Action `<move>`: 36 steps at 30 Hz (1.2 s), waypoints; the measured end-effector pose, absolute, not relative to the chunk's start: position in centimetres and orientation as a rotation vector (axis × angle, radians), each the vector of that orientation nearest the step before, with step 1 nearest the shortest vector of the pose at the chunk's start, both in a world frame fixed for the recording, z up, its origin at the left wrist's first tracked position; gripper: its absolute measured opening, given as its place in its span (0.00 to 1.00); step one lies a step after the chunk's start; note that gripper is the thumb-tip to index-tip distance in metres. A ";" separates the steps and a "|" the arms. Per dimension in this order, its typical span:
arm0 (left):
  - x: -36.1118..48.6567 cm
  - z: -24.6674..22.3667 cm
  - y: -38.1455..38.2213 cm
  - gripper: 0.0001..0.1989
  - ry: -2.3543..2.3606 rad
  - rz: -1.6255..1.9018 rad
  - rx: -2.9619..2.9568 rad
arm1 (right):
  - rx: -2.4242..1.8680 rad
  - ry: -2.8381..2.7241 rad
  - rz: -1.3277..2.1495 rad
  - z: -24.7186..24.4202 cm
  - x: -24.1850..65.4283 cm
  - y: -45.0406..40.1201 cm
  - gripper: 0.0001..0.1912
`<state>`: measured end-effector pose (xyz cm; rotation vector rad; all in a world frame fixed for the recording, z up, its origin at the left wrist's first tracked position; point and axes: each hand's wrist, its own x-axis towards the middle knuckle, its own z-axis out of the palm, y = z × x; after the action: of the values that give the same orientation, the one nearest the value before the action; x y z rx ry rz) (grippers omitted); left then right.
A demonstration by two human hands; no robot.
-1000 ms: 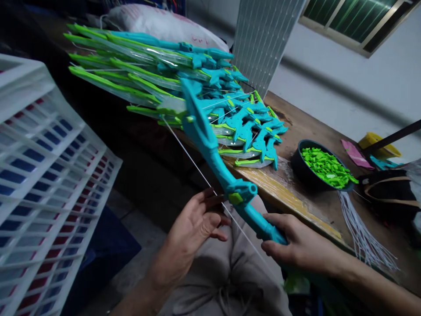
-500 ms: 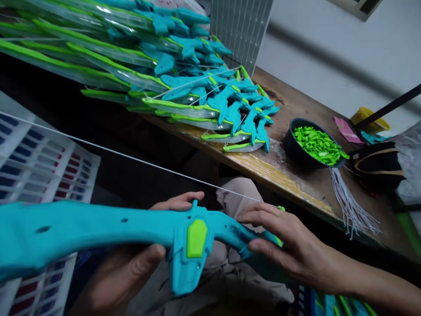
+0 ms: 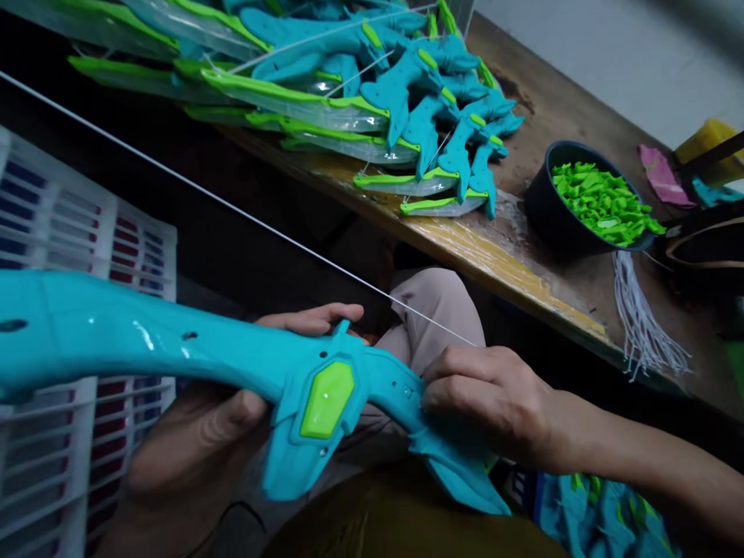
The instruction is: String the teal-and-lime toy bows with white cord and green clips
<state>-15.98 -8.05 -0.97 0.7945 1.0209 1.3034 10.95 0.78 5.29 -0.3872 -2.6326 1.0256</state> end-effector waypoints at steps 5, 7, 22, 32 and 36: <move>-15.6 -0.5 -7.5 0.20 0.916 1.342 0.819 | -0.434 -2.638 1.025 5.2 11.0 0.6 0.16; -15.5 -0.4 -7.5 0.20 0.887 1.342 0.813 | -0.463 -2.662 1.030 5.2 11.0 0.5 0.17; -15.3 -0.7 -7.5 0.21 0.941 1.366 0.623 | -0.498 -2.688 0.997 5.0 10.8 0.1 0.16; -14.8 -0.6 -7.3 0.19 0.707 1.453 0.646 | -1.177 -2.449 1.406 4.9 11.8 -1.5 0.55; -14.7 -0.5 -7.5 0.21 0.862 1.391 0.825 | -1.069 -2.430 1.312 3.9 11.8 -2.6 0.46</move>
<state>-14.68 -7.51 -0.50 0.8254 0.8616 1.3910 11.84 -2.64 3.87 -1.0694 -2.4302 1.3115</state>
